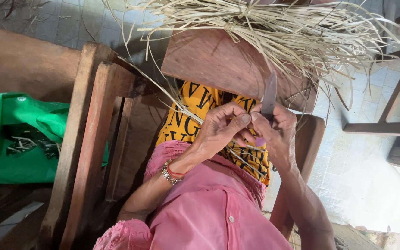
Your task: Bundling and tying dried straw or grass using thin strands and a knife for trimming.
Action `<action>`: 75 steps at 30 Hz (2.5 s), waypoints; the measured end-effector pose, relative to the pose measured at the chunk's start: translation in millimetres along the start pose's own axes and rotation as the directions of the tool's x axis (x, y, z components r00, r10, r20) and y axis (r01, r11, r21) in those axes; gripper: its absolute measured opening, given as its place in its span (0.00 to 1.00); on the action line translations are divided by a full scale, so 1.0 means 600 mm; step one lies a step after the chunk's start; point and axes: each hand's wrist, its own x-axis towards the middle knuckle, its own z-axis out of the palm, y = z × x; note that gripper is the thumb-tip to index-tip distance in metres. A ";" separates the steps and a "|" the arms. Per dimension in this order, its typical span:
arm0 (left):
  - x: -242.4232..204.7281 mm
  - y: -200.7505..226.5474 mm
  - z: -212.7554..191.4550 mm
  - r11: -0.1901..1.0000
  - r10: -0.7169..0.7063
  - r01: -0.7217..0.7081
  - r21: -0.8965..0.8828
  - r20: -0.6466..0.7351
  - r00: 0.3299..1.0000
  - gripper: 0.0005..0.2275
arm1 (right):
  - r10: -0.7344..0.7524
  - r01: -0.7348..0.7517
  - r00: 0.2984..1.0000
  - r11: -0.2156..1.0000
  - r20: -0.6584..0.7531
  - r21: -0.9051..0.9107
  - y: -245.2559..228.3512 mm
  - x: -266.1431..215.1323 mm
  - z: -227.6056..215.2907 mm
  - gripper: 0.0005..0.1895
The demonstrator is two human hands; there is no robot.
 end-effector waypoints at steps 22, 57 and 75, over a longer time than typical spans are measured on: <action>-0.001 0.014 -0.036 0.996 -0.054 0.030 0.089 0.277 0.959 0.02 | 0.064 -0.039 0.955 0.995 -0.290 0.091 -0.002 0.025 -0.058 0.02; 0.033 -0.043 -0.035 0.913 0.201 -0.171 0.372 -0.043 0.979 0.01 | 0.034 -0.074 0.989 0.959 -0.146 -0.272 -0.037 0.014 0.021 0.04; 0.005 0.018 -0.058 0.938 0.051 -0.134 0.321 0.253 0.966 0.01 | -0.220 0.103 0.936 0.917 -0.274 -0.384 -0.002 0.017 -0.045 0.05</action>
